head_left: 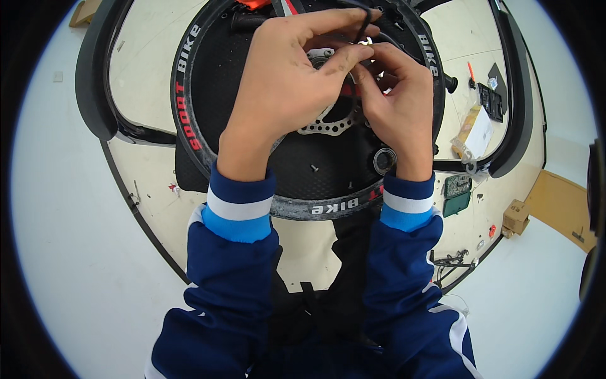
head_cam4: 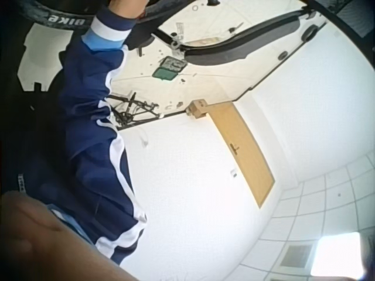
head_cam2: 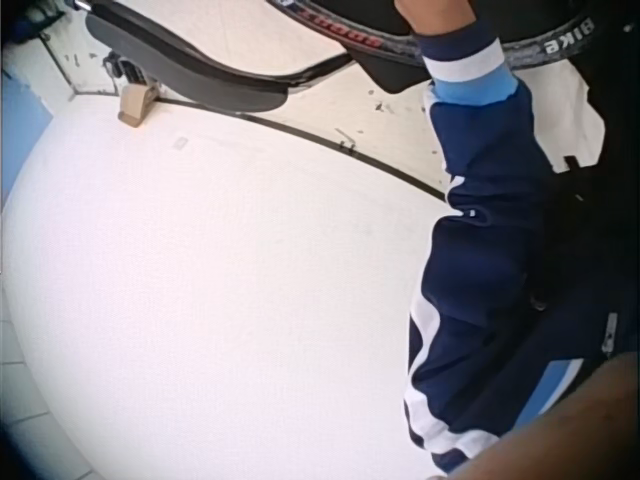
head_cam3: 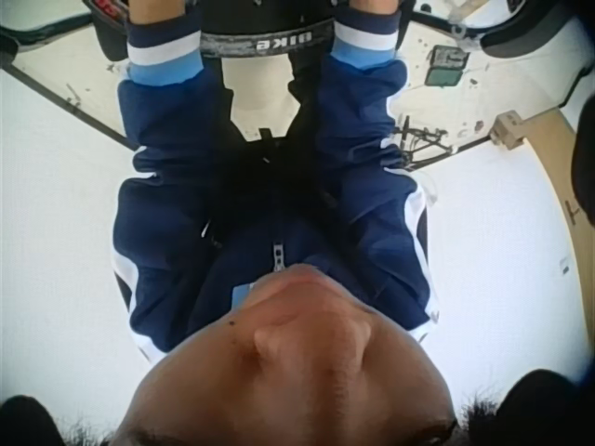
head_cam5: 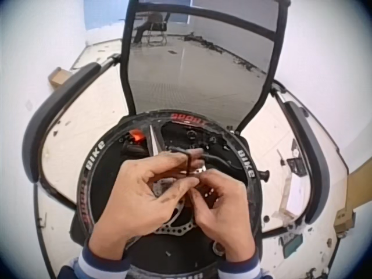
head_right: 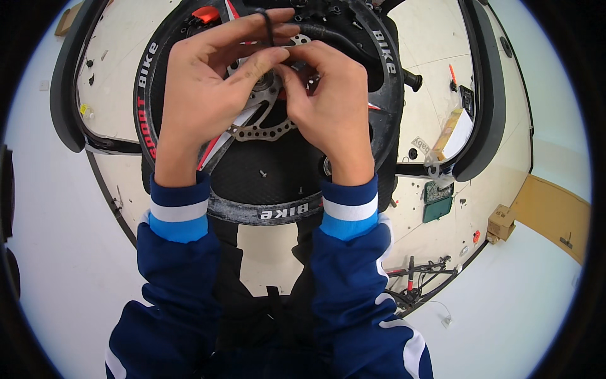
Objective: The person assembles a bicycle wheel by attaching a disc brake rotor to the hub using small screws. They repeatedly insert and tighten the screws to secure the rotor in place.
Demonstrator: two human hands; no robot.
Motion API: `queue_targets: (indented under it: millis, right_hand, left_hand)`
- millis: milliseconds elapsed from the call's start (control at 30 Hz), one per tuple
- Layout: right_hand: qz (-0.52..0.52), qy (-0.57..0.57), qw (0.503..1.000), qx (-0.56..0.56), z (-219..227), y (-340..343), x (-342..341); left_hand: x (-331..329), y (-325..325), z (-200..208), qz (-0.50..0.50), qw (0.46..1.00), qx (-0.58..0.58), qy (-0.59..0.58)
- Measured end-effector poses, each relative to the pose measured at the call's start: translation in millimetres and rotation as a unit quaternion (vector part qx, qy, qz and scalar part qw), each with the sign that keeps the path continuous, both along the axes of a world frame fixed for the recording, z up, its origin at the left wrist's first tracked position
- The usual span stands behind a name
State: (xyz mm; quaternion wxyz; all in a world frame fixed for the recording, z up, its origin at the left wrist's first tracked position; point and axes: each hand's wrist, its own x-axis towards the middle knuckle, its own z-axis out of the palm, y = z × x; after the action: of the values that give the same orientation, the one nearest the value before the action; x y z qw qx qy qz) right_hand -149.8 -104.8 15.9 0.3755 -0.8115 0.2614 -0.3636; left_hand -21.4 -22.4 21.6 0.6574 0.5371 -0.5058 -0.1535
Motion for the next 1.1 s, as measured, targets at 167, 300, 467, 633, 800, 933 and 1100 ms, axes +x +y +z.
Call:
queue_targets:
  millis: [167,300,467,633,800,933,1100]
  right_hand:
    - [-0.004,0.022,1.0,-0.013,3.9,1.8,-1.4]
    - [-0.016,0.027,0.999,0.01,0.9,5.4,-0.1]
    - [-0.021,0.055,0.998,0.01,2.7,2.8,-2.0]
    - [0.018,0.097,0.994,-0.036,10.5,4.3,-4.8]
    - [0.044,0.122,0.992,-0.003,19.3,9.1,-10.3]
    - [0.039,0.119,0.992,-0.032,18.4,10.8,-13.6]
    - [0.099,0.167,0.98,-0.041,41.7,45.4,-51.0]
  left_hand:
    - [-1.2,2.8,4.5,0.016,0.998,0.058,0.017]
    - [0.3,4.3,-1.0,0.061,0.996,0.064,0.009]
    - [0.8,0.0,-0.9,0.066,0.995,0.035,0.06]
    - [9.4,7.0,7.7,0.077,0.994,0.024,0.08]
    - [13.6,10.0,8.2,0.096,0.991,0.041,0.086]
    - [12.0,9.0,11.7,0.102,0.99,0.038,0.094]
    - [12.3,11.0,26.6,0.093,0.981,0.061,0.16]
